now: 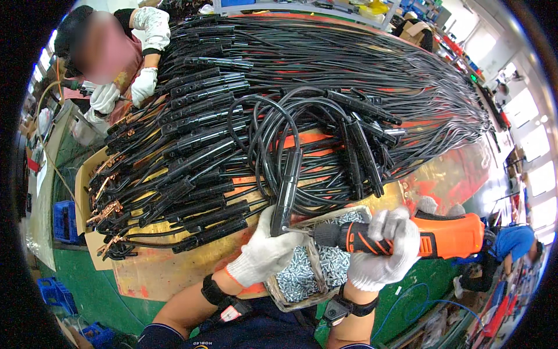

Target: The person is assembling black electrical cables by using an electric screwdriver to attach connectors or components.

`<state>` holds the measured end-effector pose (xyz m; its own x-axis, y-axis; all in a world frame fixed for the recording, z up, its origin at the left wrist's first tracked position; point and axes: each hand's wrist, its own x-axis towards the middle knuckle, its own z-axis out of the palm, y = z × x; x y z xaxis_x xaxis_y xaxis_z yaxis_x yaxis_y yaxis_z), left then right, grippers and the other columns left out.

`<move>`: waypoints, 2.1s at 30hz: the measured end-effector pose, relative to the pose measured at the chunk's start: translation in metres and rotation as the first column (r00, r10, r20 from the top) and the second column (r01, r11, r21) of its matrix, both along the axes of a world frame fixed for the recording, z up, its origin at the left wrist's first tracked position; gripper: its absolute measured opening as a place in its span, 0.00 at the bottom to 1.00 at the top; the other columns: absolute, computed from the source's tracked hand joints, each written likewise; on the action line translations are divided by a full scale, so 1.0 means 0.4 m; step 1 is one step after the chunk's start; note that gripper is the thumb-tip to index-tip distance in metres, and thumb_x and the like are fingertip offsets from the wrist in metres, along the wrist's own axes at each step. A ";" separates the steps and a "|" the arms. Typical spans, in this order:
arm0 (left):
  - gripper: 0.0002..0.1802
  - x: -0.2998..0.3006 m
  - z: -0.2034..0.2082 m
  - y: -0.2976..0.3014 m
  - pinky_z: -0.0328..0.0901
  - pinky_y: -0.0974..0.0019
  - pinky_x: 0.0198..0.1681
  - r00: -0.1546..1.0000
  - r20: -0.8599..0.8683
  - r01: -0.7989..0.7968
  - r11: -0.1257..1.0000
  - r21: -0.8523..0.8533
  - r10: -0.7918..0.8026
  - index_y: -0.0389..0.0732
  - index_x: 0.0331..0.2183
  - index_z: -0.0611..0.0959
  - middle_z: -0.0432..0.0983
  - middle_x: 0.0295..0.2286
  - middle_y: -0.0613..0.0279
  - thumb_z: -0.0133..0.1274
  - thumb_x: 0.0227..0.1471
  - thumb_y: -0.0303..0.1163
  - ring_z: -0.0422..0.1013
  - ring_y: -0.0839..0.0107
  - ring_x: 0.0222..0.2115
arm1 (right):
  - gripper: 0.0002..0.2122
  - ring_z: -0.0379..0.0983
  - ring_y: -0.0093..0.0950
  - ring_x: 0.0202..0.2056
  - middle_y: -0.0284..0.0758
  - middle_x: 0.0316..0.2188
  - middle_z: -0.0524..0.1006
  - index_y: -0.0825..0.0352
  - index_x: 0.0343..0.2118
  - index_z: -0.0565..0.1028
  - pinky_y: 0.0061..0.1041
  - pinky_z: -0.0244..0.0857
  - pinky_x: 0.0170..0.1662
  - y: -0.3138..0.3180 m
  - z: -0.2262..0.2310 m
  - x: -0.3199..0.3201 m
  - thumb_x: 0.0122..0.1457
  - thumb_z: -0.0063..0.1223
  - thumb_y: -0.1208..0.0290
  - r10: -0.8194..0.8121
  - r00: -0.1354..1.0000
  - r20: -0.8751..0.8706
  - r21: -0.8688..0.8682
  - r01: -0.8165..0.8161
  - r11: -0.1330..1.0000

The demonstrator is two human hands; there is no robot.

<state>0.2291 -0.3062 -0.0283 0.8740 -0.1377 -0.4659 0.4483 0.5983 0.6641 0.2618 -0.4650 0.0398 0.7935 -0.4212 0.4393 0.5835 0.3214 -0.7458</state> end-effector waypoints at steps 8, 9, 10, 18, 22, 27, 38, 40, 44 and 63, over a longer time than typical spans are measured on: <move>0.40 0.001 -0.025 -0.010 0.59 0.74 0.15 0.999 0.008 -0.039 0.999 0.021 0.039 0.38 0.55 0.61 0.70 0.28 0.66 0.65 0.44 0.25 0.65 0.80 0.16 | 0.28 0.64 0.22 0.16 0.34 0.20 0.71 0.69 0.56 0.57 0.21 0.63 0.22 0.124 0.086 -0.041 0.51 0.54 0.81 -0.117 0.993 -0.022 -0.139 0.113 0.984; 0.40 0.001 -0.031 -0.008 0.59 0.74 0.15 0.999 0.036 -0.036 0.999 0.033 0.035 0.39 0.56 0.61 0.70 0.28 0.66 0.64 0.45 0.26 0.65 0.80 0.16 | 0.27 0.64 0.23 0.15 0.34 0.18 0.70 0.68 0.55 0.57 0.22 0.62 0.21 0.139 0.094 -0.041 0.52 0.54 0.81 -0.130 0.991 -0.001 -0.178 0.128 0.976; 0.40 0.000 -0.036 -0.006 0.59 0.74 0.14 0.998 0.063 -0.034 0.998 0.046 0.031 0.39 0.56 0.61 0.70 0.28 0.65 0.64 0.45 0.26 0.65 0.80 0.16 | 0.27 0.64 0.23 0.15 0.34 0.18 0.70 0.68 0.55 0.57 0.22 0.62 0.21 0.133 0.090 -0.045 0.52 0.54 0.81 -0.128 0.992 -0.002 -0.184 0.126 0.975; 0.40 0.004 -0.014 0.005 0.59 0.73 0.13 0.999 0.034 0.016 0.998 0.056 -0.018 0.38 0.56 0.59 0.70 0.25 0.66 0.64 0.47 0.29 0.63 0.80 0.13 | 0.12 0.54 0.20 0.21 0.29 0.23 0.58 0.63 0.17 0.64 0.16 0.50 0.25 0.085 0.094 -0.028 0.57 0.49 0.73 0.175 0.984 0.035 -0.115 -0.170 0.979; 0.42 0.003 0.003 0.004 0.58 0.74 0.13 0.999 -0.015 0.038 0.998 0.044 -0.037 0.40 0.58 0.57 0.70 0.24 0.66 0.64 0.47 0.28 0.63 0.80 0.13 | 0.03 0.53 0.19 0.21 0.28 0.23 0.58 0.68 0.29 0.70 0.16 0.51 0.25 0.062 0.083 -0.019 0.57 0.49 0.74 0.192 0.979 0.067 -0.098 -0.185 0.978; 0.44 0.008 -0.003 0.015 0.58 0.74 0.14 0.999 -0.017 0.046 0.999 0.020 -0.046 0.41 0.58 0.56 0.71 0.24 0.67 0.64 0.45 0.27 0.63 0.80 0.14 | 0.21 0.52 0.17 0.20 0.28 0.23 0.58 0.75 0.53 0.62 0.15 0.53 0.24 0.073 0.085 -0.003 0.56 0.49 0.76 0.170 0.981 0.095 -0.074 -0.163 0.984; 0.46 0.014 0.002 0.021 0.59 0.74 0.14 0.998 -0.035 0.058 0.998 0.035 -0.057 0.39 0.59 0.55 0.73 0.26 0.65 0.65 0.45 0.28 0.65 0.79 0.15 | 0.18 0.54 0.18 0.22 0.29 0.23 0.59 0.76 0.51 0.64 0.15 0.53 0.25 0.078 0.092 0.006 0.58 0.49 0.76 0.334 0.937 0.104 -0.084 -0.327 0.941; 0.45 0.013 -0.002 0.018 0.60 0.74 0.15 0.999 -0.023 0.050 0.998 0.050 -0.049 0.38 0.59 0.55 0.73 0.27 0.65 0.65 0.45 0.28 0.66 0.79 0.15 | 0.13 0.53 0.19 0.22 0.28 0.23 0.57 0.76 0.45 0.70 0.16 0.53 0.26 0.077 0.087 -0.013 0.59 0.48 0.75 0.149 0.989 0.024 -0.142 -0.144 0.979; 0.45 0.011 -0.005 0.016 0.59 0.74 0.14 1.000 -0.012 0.029 0.999 0.014 -0.029 0.38 0.59 0.56 0.73 0.27 0.64 0.64 0.46 0.28 0.66 0.79 0.15 | 0.10 0.63 0.22 0.26 0.32 0.28 0.66 0.75 0.39 0.72 0.20 0.62 0.33 0.132 0.088 -0.031 0.61 0.52 0.71 -0.350 0.937 0.000 -0.392 0.321 0.862; 0.41 0.021 0.022 0.030 0.57 0.73 0.12 0.994 -0.060 0.097 0.995 0.009 -0.096 0.38 0.58 0.57 0.71 0.25 0.63 0.61 0.46 0.25 0.63 0.78 0.13 | 0.32 0.65 0.22 0.19 0.36 0.24 0.71 0.70 0.61 0.57 0.21 0.63 0.23 0.161 0.115 0.019 0.50 0.52 0.84 -0.060 0.992 -0.112 -0.088 0.050 0.995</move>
<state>0.2377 -0.2942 -0.0197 0.8274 -0.2144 -0.5191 0.5429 0.5423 0.6412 0.2695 -0.4006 0.0859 0.8170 -0.4310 0.3830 0.5080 0.2241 -0.8317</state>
